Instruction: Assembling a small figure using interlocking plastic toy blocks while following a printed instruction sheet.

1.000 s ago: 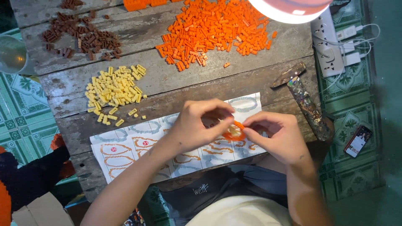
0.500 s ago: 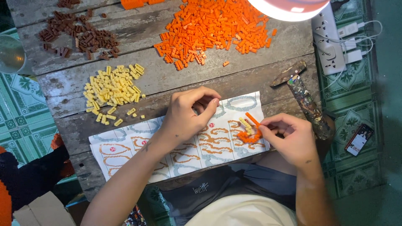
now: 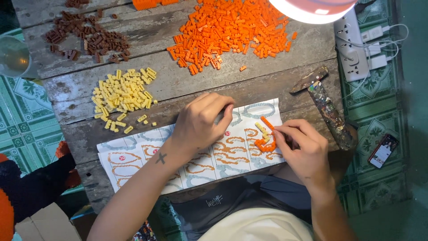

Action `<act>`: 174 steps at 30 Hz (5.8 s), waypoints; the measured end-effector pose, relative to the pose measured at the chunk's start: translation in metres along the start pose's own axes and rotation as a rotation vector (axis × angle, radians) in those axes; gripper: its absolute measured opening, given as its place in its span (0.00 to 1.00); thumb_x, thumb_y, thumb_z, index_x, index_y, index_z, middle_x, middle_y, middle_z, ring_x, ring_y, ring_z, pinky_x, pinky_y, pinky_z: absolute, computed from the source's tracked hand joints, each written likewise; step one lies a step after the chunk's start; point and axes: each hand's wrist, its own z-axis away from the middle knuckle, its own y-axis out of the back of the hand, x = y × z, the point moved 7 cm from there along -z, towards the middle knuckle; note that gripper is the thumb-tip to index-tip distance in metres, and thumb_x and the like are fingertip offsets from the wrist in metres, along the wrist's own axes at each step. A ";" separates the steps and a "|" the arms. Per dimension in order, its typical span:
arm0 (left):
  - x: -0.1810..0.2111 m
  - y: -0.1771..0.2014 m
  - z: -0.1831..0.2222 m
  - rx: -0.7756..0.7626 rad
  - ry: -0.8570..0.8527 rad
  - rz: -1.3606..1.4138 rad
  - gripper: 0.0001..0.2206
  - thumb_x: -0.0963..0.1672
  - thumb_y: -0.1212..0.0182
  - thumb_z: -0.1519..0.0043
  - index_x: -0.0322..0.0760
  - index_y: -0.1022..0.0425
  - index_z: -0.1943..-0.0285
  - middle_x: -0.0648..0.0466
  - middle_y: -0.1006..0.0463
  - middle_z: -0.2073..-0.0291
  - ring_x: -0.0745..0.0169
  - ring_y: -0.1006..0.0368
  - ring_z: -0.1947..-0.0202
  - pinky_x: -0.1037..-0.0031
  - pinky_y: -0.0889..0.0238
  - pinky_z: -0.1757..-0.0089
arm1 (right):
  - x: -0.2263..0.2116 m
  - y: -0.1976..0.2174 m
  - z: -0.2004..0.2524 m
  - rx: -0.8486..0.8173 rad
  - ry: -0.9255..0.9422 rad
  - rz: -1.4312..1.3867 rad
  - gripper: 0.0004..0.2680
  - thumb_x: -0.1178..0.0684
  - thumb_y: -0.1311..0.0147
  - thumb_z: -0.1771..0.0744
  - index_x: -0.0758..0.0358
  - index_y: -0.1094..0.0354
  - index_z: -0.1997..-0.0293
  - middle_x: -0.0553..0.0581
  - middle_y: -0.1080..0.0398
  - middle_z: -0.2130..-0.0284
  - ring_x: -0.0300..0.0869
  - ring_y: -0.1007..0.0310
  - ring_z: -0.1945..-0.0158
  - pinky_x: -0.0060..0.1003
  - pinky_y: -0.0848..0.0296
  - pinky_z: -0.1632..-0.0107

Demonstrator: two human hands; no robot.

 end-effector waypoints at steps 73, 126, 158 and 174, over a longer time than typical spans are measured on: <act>0.006 -0.020 0.016 -0.287 -0.083 0.128 0.07 0.39 0.23 0.37 0.40 0.13 0.51 0.53 0.10 0.61 0.55 0.16 0.60 0.70 0.29 0.57 | -0.052 -0.018 -0.025 -0.097 0.201 -0.075 0.05 0.68 0.33 0.32 0.64 0.17 0.56 0.56 0.19 0.62 0.50 0.18 0.61 0.39 0.17 0.62; -0.040 0.041 -0.014 0.118 -0.001 -0.345 0.14 0.38 0.31 0.30 0.38 0.14 0.35 0.48 0.23 0.43 0.45 0.25 0.53 0.58 0.27 0.56 | -0.060 -0.032 -0.032 -0.113 0.137 -0.108 0.05 0.63 0.29 0.33 0.65 0.14 0.55 0.60 0.20 0.66 0.49 0.17 0.64 0.37 0.17 0.63; 0.006 -0.010 -0.013 -0.057 -0.023 -0.108 0.05 0.43 0.33 0.26 0.40 0.12 0.46 0.52 0.15 0.60 0.51 0.21 0.52 0.64 0.36 0.54 | -0.038 -0.020 -0.019 -0.037 0.153 -0.037 0.04 0.66 0.31 0.32 0.65 0.16 0.57 0.56 0.19 0.62 0.49 0.16 0.57 0.41 0.14 0.56; 0.007 0.000 -0.012 -0.052 -0.195 -0.243 0.03 0.39 0.27 0.34 0.40 0.15 0.54 0.53 0.19 0.58 0.51 0.23 0.53 0.64 0.36 0.53 | -0.035 -0.023 -0.074 -0.077 0.248 -0.064 0.02 0.64 0.30 0.32 0.65 0.17 0.57 0.58 0.20 0.60 0.54 0.17 0.55 0.46 0.17 0.53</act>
